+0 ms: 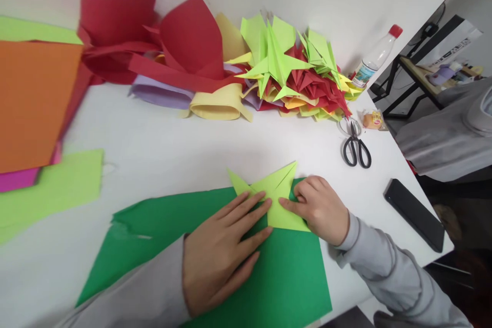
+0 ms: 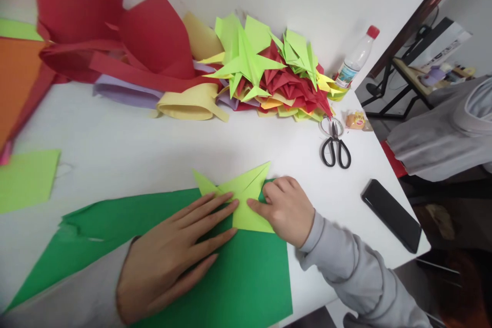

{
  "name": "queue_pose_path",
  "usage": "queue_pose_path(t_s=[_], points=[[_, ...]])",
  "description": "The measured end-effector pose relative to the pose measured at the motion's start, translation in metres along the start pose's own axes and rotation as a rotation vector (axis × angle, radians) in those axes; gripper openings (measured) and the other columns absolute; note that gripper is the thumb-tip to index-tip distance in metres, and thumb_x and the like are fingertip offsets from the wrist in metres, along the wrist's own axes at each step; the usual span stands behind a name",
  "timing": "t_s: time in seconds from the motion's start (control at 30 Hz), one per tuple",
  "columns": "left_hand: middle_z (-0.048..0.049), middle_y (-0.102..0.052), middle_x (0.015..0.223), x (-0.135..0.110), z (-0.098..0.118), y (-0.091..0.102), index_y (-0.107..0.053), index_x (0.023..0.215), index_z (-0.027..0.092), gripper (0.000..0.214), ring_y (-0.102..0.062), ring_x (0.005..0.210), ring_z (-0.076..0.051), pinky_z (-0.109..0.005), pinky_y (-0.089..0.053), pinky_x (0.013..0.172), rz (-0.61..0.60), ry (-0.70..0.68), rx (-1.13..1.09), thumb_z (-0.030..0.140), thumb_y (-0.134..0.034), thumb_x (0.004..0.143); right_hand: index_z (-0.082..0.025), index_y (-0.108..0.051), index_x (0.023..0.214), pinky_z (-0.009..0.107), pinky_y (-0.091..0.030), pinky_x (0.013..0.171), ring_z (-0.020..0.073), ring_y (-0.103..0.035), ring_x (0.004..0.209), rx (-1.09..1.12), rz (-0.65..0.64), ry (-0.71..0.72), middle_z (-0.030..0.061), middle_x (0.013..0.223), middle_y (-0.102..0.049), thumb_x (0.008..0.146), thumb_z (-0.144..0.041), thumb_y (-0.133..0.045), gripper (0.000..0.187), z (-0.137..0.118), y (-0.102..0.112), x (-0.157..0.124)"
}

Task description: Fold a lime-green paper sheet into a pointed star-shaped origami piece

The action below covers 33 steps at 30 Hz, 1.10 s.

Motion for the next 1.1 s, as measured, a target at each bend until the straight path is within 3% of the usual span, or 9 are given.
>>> queue_pose_path(t_s=[0.17,0.37,0.53,0.63,0.77,0.87,1.0,1.1], points=[[-0.0097,-0.056,0.134,0.0,-0.001,-0.006,-0.061,0.12,0.019,0.036,-0.042,0.131,-0.029,-0.048,-0.036,0.11,0.002,-0.007,0.086,0.019,-0.046,0.088,-0.021,-0.068,0.103,0.037,-0.035,0.082,0.0172,-0.042,0.073,0.026,0.009,0.066,0.0022,0.072,-0.05,0.097,-0.02,-0.045,0.024,-0.006,0.002,-0.001],[-0.0111,-0.058,0.132,0.0,0.002,-0.009,-0.064,0.117,0.018,0.033,-0.045,0.129,-0.029,-0.048,-0.039,0.106,0.039,0.03,0.107,0.025,-0.047,0.09,-0.02,-0.072,0.077,0.038,-0.035,0.083,0.016,-0.041,0.069,0.116,-0.024,0.095,0.001,0.067,-0.05,0.095,-0.021,-0.048,0.03,-0.007,0.008,-0.001],[-0.0121,-0.06,0.129,0.002,0.003,-0.008,-0.066,0.113,0.018,0.033,-0.048,0.127,-0.03,-0.047,-0.04,0.105,0.061,0.052,0.091,0.031,-0.047,0.091,-0.023,-0.073,0.083,0.039,-0.035,0.086,0.0168,-0.042,0.073,0.117,-0.15,0.082,0.0013,0.07,-0.051,0.094,-0.02,-0.052,0.024,-0.006,0.015,-0.008],[-0.0122,-0.059,0.13,0.002,0.004,-0.007,-0.067,0.112,0.017,0.034,-0.047,0.127,-0.029,-0.046,-0.039,0.106,0.081,0.074,0.078,0.032,-0.044,0.092,-0.025,-0.074,0.085,0.037,-0.036,0.079,0.0172,-0.042,0.073,0.152,-0.227,0.068,0.0015,0.068,-0.051,0.088,-0.015,-0.058,0.019,-0.002,0.019,-0.016],[-0.0112,-0.06,0.13,0.002,0.005,-0.006,-0.068,0.11,0.017,0.035,-0.048,0.126,-0.028,-0.044,-0.037,0.107,0.111,0.087,0.086,0.034,-0.043,0.092,-0.026,-0.074,0.087,0.034,-0.036,0.072,0.0168,-0.045,0.072,0.268,-0.268,0.07,0.0015,0.069,-0.054,0.078,-0.004,-0.06,0.028,0.007,0.019,-0.02],[-0.0136,-0.059,0.13,0.002,0.003,-0.007,-0.067,0.113,0.015,0.04,-0.049,0.126,-0.03,-0.046,-0.038,0.106,0.103,0.095,0.125,0.039,-0.043,0.092,-0.021,-0.07,0.066,0.032,-0.039,0.071,0.0154,-0.05,0.07,0.409,-0.188,0.086,0.0018,0.071,-0.058,0.072,0.003,-0.05,0.032,0.013,0.017,-0.017],[-0.0194,-0.057,0.13,0.004,-0.002,-0.008,-0.065,0.116,0.011,0.047,-0.049,0.124,-0.036,-0.05,-0.04,0.102,0.076,0.117,0.213,0.044,-0.043,0.091,-0.018,-0.066,0.069,0.03,-0.044,0.069,0.0165,-0.054,0.075,0.448,0.066,-0.143,0.0049,0.078,-0.059,0.07,0.003,-0.041,0.033,0.031,0.018,-0.011],[-0.0207,-0.057,0.129,0.006,0.0,-0.008,-0.065,0.117,0.012,0.047,-0.051,0.121,-0.037,-0.051,-0.042,0.099,0.077,0.114,0.245,0.045,-0.047,0.088,-0.019,-0.061,0.068,0.03,-0.045,0.067,0.0168,-0.055,0.074,0.513,0.171,-0.296,0.0042,0.076,-0.056,0.073,0.0,-0.039,0.029,0.035,0.019,-0.011]])
Point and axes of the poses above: each hand's wrist, its own x-axis towards the middle knuckle, its own y-axis out of the back of the hand, z = x × y, the point moved 6 cm from there along x, towards the middle knuckle
